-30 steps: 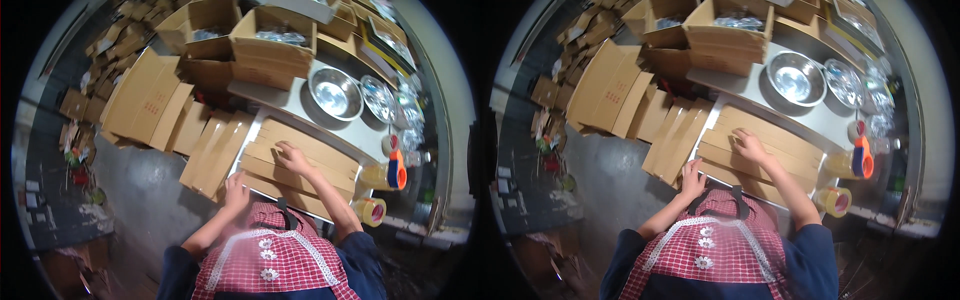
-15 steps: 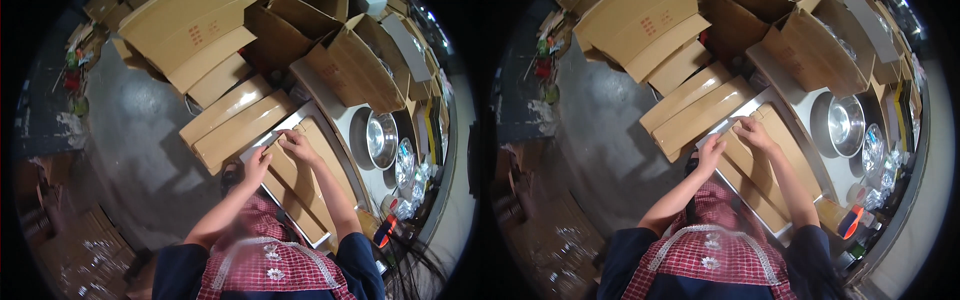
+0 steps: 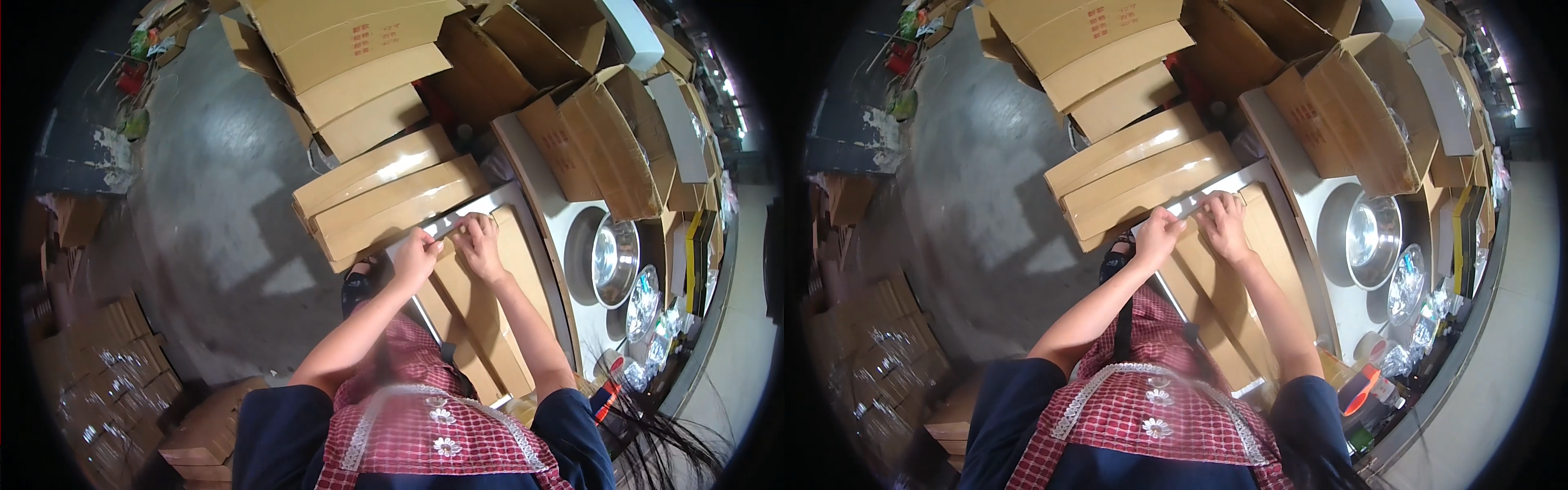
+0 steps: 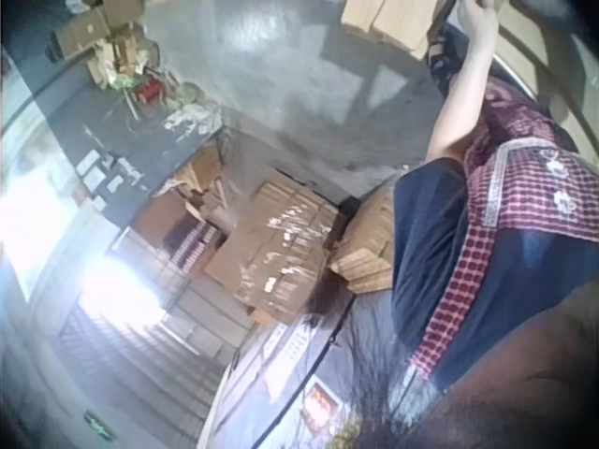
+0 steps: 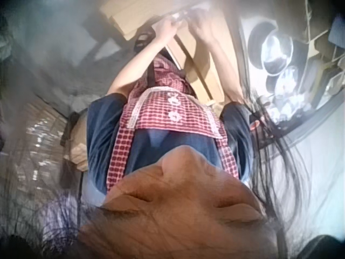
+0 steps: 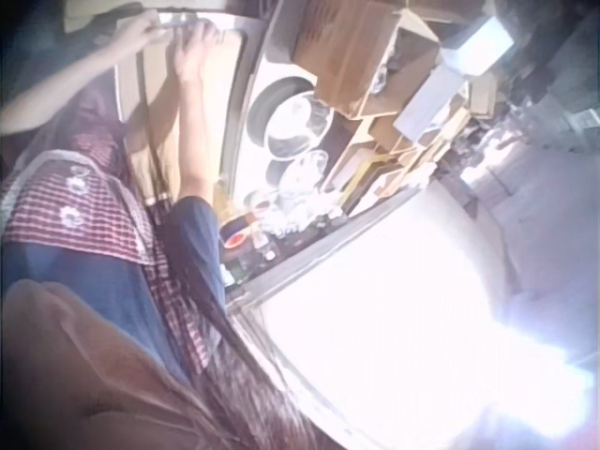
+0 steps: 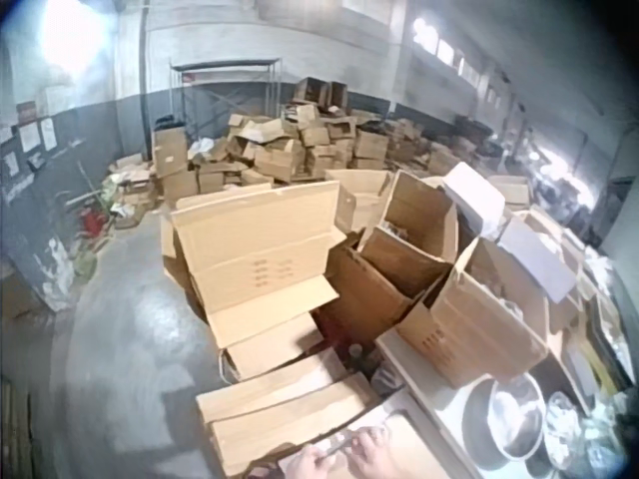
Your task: The person places small metal components into a plastic bag, folds a cardboard sheet, and seals it with tape using a tape dispenser.
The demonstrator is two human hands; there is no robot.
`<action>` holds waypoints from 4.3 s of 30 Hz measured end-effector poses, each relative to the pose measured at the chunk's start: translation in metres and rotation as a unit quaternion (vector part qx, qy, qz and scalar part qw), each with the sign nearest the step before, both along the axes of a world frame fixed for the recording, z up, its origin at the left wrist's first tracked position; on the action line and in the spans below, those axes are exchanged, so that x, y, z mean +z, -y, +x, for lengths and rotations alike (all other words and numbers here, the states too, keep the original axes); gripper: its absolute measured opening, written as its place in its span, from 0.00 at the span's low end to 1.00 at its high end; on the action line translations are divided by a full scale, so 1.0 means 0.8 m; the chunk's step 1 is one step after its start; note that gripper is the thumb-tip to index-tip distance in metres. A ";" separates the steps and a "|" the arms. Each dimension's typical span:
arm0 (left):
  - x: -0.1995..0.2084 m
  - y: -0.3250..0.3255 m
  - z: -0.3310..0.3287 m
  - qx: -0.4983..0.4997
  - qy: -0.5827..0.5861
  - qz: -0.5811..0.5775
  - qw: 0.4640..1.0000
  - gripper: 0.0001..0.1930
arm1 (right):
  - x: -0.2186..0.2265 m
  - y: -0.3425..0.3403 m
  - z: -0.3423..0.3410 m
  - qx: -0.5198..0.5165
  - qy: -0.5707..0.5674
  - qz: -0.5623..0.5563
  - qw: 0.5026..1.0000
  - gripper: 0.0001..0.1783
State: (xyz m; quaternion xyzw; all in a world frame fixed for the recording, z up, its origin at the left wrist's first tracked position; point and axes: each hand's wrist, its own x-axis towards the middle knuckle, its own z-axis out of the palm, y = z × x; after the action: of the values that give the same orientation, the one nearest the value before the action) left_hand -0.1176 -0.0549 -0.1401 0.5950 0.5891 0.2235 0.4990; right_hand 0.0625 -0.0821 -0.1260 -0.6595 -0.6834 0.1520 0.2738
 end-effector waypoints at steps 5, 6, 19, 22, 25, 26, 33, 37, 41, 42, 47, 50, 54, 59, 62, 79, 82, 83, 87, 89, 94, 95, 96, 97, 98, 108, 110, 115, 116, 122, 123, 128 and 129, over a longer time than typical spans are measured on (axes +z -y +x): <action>0.007 -0.002 -0.009 -0.028 -0.002 -0.020 0.999 0.15 | 0.021 0.020 0.005 0.148 0.071 -0.006 0.986 0.16; 0.004 0.000 -0.009 -0.023 -0.006 0.003 1.000 0.14 | 0.031 0.027 0.003 0.155 0.048 -0.023 0.987 0.18; -0.029 0.087 -0.112 0.080 0.053 0.081 0.992 0.05 | 0.027 0.041 -0.035 0.144 0.202 -0.134 0.960 0.44; -0.031 0.108 -0.124 0.134 0.171 -0.161 0.963 0.08 | 0.023 0.038 -0.046 0.129 0.185 -0.095 0.970 0.38; -0.037 0.110 -0.111 0.144 0.277 -0.271 0.910 0.13 | 0.021 0.033 -0.073 0.141 0.149 -0.042 0.978 0.34; -0.038 0.107 -0.114 0.161 0.290 -0.276 0.902 0.13 | 0.020 0.030 -0.086 0.137 0.149 -0.021 0.979 0.32; -0.040 0.079 -0.137 0.022 0.127 -0.228 0.965 0.15 | 0.023 0.005 -0.111 0.141 0.138 -0.015 0.980 0.28; -0.001 0.046 -0.121 0.000 0.102 -0.255 0.962 0.16 | 0.029 -0.003 -0.103 0.136 0.136 -0.013 0.981 0.28; 0.009 0.027 -0.106 -0.054 0.023 -0.223 0.973 0.15 | 0.032 -0.014 -0.094 0.113 0.146 -0.001 0.983 0.27; 0.004 0.025 -0.104 -0.071 0.001 -0.208 0.975 0.15 | 0.033 -0.017 -0.093 0.112 0.154 -0.004 0.982 0.27; 0.002 0.013 -0.100 -0.147 -0.055 -0.147 0.977 0.18 | 0.023 -0.034 -0.091 0.082 0.188 -0.034 0.978 0.29; -0.016 0.020 -0.105 -0.179 -0.120 -0.071 0.974 0.20 | 0.034 -0.028 -0.101 0.077 0.236 -0.091 0.964 0.37; -0.025 0.022 -0.103 -0.174 -0.136 -0.050 0.974 0.21 | 0.047 -0.008 -0.085 0.074 0.255 -0.143 0.954 0.46; -0.038 0.025 -0.098 -0.156 -0.126 -0.068 0.977 0.19 | 0.063 -0.003 -0.037 0.003 0.225 -0.176 0.958 0.46; -0.033 0.020 -0.097 -0.162 -0.117 -0.092 0.976 0.18 | 0.073 -0.013 -0.037 0.012 0.216 -0.173 0.961 0.47; -0.051 0.023 -0.130 0.059 -0.055 0.041 0.996 0.22 | 0.042 -0.056 -0.095 0.230 0.070 -0.077 0.968 0.44; -0.051 0.006 -0.129 0.085 0.045 -0.009 0.995 0.13 | 0.027 -0.065 -0.080 0.245 0.025 -0.106 0.963 0.32; -0.040 0.001 -0.128 0.087 0.042 -0.011 0.995 0.13 | 0.023 -0.071 -0.079 0.255 0.028 -0.135 0.957 0.28; -0.029 -0.005 -0.118 0.082 0.034 0.004 0.996 0.10 | 0.023 -0.086 -0.076 0.258 -0.049 -0.124 0.957 0.17; -0.032 -0.009 -0.118 0.095 0.057 -0.021 0.994 0.08 | 0.024 -0.093 -0.073 0.245 -0.065 -0.118 0.960 0.17; -0.039 -0.008 -0.113 0.171 0.231 -0.195 0.938 0.04 | 0.027 -0.112 -0.069 0.174 -0.225 -0.293 0.913 0.20; -0.039 -0.009 -0.111 0.186 0.249 -0.218 0.925 0.03 | 0.027 -0.115 -0.069 0.143 -0.295 -0.348 0.878 0.21; -0.040 -0.009 -0.111 0.185 0.249 -0.219 0.925 0.03 | 0.025 -0.118 -0.069 0.142 -0.295 -0.348 0.879 0.21; -0.041 -0.009 -0.110 0.187 0.251 -0.222 0.923 0.03 | 0.023 -0.120 -0.070 0.139 -0.284 -0.333 0.888 0.21; -0.042 -0.009 -0.109 0.188 0.254 -0.226 0.922 0.03 | 0.021 -0.121 -0.070 0.137 -0.273 -0.317 0.898 0.21; -0.014 -0.009 -0.102 0.271 0.274 -0.207 0.899 0.06 | 0.011 -0.116 -0.068 0.166 -0.255 -0.252 0.919 0.30; -0.017 -0.006 -0.109 0.274 0.296 -0.127 0.906 0.12 | 0.011 -0.114 -0.068 0.205 -0.196 -0.192 0.939 0.26; 0.015 -0.002 -0.100 0.089 0.070 0.090 0.989 0.11 | 0.015 -0.109 -0.061 0.247 -0.179 -0.148 0.941 0.18; 0.016 -0.001 -0.098 0.073 0.039 0.104 0.991 0.12 | 0.012 -0.109 -0.058 0.263 -0.150 -0.112 0.946 0.16; 0.035 0.003 -0.093 0.032 -0.119 0.166 0.979 0.12 | -0.005 -0.092 -0.056 0.205 -0.055 -0.059 0.975 0.14; 0.037 0.002 -0.094 0.033 -0.134 0.159 0.977 0.12 | -0.008 -0.091 -0.056 0.205 -0.057 -0.058 0.975 0.14; 0.017 -0.006 -0.094 0.050 -0.055 0.071 0.995 0.11 | -0.012 -0.090 -0.057 0.171 -0.035 -0.049 0.983 0.14; 0.010 -0.008 -0.095 0.067 0.021 0.024 0.997 0.11 | -0.012 -0.091 -0.056 0.170 -0.034 -0.047 0.984 0.14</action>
State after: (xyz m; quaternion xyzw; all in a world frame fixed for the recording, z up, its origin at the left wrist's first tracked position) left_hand -0.1933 -0.0488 -0.1324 0.5611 0.6112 0.2832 0.4810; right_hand 0.0176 -0.0096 -0.1353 -0.5403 -0.7678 0.2510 0.2356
